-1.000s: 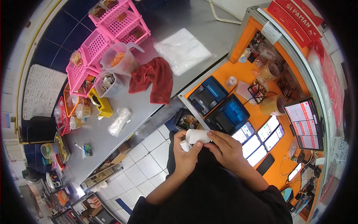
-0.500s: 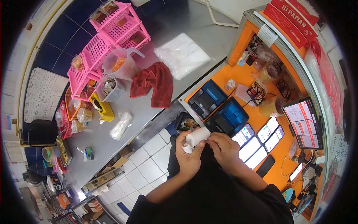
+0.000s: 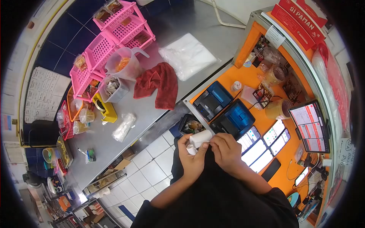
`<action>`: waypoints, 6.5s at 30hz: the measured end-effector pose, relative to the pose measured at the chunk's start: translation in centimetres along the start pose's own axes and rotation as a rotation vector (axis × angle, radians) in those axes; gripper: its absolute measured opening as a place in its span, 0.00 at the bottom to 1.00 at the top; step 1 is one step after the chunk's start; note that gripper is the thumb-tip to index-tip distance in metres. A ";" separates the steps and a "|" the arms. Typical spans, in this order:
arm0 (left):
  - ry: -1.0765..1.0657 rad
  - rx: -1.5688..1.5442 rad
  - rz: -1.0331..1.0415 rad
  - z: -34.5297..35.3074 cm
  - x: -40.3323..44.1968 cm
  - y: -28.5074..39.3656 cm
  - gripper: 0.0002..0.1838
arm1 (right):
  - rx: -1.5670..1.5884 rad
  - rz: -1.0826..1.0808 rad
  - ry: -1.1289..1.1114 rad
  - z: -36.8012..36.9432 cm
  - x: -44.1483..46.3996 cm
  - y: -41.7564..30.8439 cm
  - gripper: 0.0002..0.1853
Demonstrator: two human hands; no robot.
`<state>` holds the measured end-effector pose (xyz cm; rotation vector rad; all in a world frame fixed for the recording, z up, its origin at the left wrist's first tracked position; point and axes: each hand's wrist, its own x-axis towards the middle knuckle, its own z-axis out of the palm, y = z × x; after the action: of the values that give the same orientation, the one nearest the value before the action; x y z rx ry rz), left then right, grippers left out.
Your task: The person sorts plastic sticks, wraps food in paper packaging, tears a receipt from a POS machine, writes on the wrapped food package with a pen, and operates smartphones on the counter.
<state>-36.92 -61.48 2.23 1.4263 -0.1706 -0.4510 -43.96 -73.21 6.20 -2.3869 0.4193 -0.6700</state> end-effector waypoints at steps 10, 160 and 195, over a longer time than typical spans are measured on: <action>-0.383 0.539 0.273 -2.2 2.1 2.9 0.13 | 0.152 0.085 -0.263 0.0 -1.5 2.1 0.09; 0.227 0.393 -0.329 -31.1 1.3 -1.7 0.16 | 0.926 0.700 -0.588 27.2 3.8 -8.8 0.10; 0.013 0.749 0.303 -43.7 18.5 -4.0 0.16 | -0.156 0.370 -0.581 37.5 17.0 -11.6 0.42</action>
<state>-4.45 -29.24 -10.97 2.0904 -0.5808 -0.1187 -7.69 -54.03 -5.83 -2.4128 0.6440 0.2292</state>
